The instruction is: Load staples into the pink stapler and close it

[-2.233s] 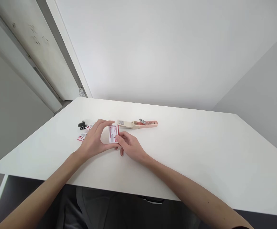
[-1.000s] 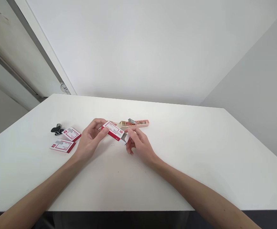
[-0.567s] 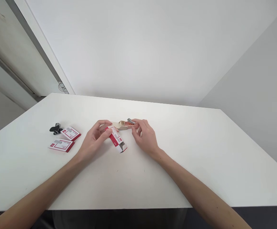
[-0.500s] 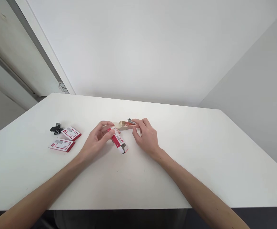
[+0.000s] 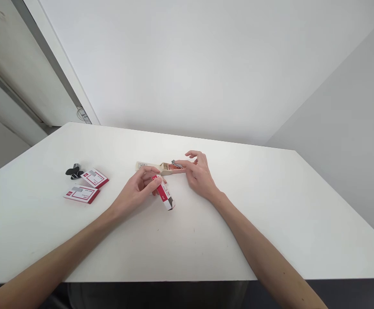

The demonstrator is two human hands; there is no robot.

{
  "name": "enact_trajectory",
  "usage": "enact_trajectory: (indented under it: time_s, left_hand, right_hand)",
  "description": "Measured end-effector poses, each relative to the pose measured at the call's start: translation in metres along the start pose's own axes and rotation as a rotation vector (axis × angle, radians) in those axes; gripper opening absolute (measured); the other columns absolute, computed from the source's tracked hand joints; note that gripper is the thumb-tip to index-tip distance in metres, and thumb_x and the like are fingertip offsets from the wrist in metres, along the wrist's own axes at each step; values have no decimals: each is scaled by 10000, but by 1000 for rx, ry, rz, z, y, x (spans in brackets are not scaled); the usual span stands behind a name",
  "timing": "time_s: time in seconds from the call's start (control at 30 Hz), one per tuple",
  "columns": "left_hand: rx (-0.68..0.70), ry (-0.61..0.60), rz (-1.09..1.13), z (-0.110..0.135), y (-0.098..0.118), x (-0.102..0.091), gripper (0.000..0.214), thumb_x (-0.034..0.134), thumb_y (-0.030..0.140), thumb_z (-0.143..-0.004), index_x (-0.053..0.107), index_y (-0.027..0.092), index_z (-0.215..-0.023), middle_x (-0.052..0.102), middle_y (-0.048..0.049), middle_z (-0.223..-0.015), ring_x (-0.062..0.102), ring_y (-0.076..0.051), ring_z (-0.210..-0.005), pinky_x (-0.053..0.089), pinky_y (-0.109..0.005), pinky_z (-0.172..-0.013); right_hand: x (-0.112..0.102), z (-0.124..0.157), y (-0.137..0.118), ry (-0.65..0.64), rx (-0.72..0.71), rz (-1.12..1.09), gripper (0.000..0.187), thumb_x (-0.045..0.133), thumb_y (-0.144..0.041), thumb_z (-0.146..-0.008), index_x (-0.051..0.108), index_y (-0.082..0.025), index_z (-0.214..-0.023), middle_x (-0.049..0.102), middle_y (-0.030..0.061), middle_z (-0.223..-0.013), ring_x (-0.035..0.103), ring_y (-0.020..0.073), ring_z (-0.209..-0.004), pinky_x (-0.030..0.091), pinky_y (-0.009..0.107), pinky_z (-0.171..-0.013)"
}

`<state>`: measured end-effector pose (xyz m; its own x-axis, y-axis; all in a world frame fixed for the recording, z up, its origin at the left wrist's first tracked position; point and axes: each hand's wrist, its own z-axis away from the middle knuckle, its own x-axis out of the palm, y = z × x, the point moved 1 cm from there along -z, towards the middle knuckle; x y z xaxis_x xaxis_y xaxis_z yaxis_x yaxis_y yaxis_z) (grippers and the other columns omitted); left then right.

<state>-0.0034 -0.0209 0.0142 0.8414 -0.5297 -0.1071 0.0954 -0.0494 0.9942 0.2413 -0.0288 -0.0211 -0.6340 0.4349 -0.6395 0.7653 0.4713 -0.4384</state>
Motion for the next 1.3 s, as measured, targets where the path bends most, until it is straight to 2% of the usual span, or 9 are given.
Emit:
enact_trajectory:
  time_s: [0.23, 0.47, 0.6, 0.77, 0.9, 1.03, 1.3]
  left_hand:
    - [0, -3, 5, -1, -1, 0, 457, 664, 615, -953, 549, 248, -1199, 737, -51, -1055, 673, -175, -831, 510, -361, -823]
    - [-5, 5, 11, 0, 2, 1, 477, 666, 627, -944, 551, 240, -1199, 726, -46, -1013, 666, -180, -821, 502, -365, -820]
    - [-11, 5, 18, 0, 4, 1, 476, 673, 621, -938, 544, 236, -1188, 728, -48, -1031, 666, -175, -812, 501, -363, -821]
    - [-17, 11, 20, 0, 6, 2, 465, 679, 609, -935, 543, 237, -1180, 735, -52, -1044, 672, -179, -822, 502, -359, -819]
    - [-22, 12, 21, 0, 6, 2, 462, 675, 606, -938, 540, 236, -1180, 734, -53, -1032, 666, -178, -816, 499, -360, -819]
    - [-32, 12, 19, 1, 8, 2, 471, 673, 611, -939, 539, 237, -1191, 731, -56, -1046, 668, -183, -830, 497, -364, -830]
    - [-16, 11, 4, 1, 7, 2, 470, 664, 620, -943, 548, 236, -1186, 738, -64, -1044, 673, -191, -834, 492, -366, -813]
  right_hand:
    - [-2, -1, 2, -59, -90, 9, 522, 432, -12, -971, 671, -340, -1300, 462, 113, -1397, 522, 282, -1261, 547, 518, -993]
    - [-4, 0, 1, -26, -26, -11, 410, 449, -67, -995, 656, -310, -1253, 466, 124, -1353, 582, 271, -1205, 608, 501, -930]
    - [-4, 1, 1, -9, -1, -39, 287, 512, -142, -1015, 668, -299, -1198, 510, 121, -1325, 598, 270, -1193, 642, 461, -859]
    - [-4, 0, -1, -3, -21, -26, 218, 578, -172, -1002, 677, -290, -1157, 634, 107, -1256, 610, 281, -1186, 617, 490, -928]
    - [-4, 0, 0, 8, 14, -24, 185, 598, -183, -995, 674, -289, -1126, 717, 77, -1130, 641, 275, -1089, 596, 493, -928]
    - [-5, -1, -1, 12, 52, -7, 139, 620, -208, -988, 672, -282, -1094, 741, 60, -1060, 658, 265, -1012, 577, 483, -928]
    - [-6, 0, 4, 1, 91, -63, 150, 620, -267, -1011, 671, -275, -1151, 721, 74, -1103, 656, 260, -1048, 583, 459, -902]
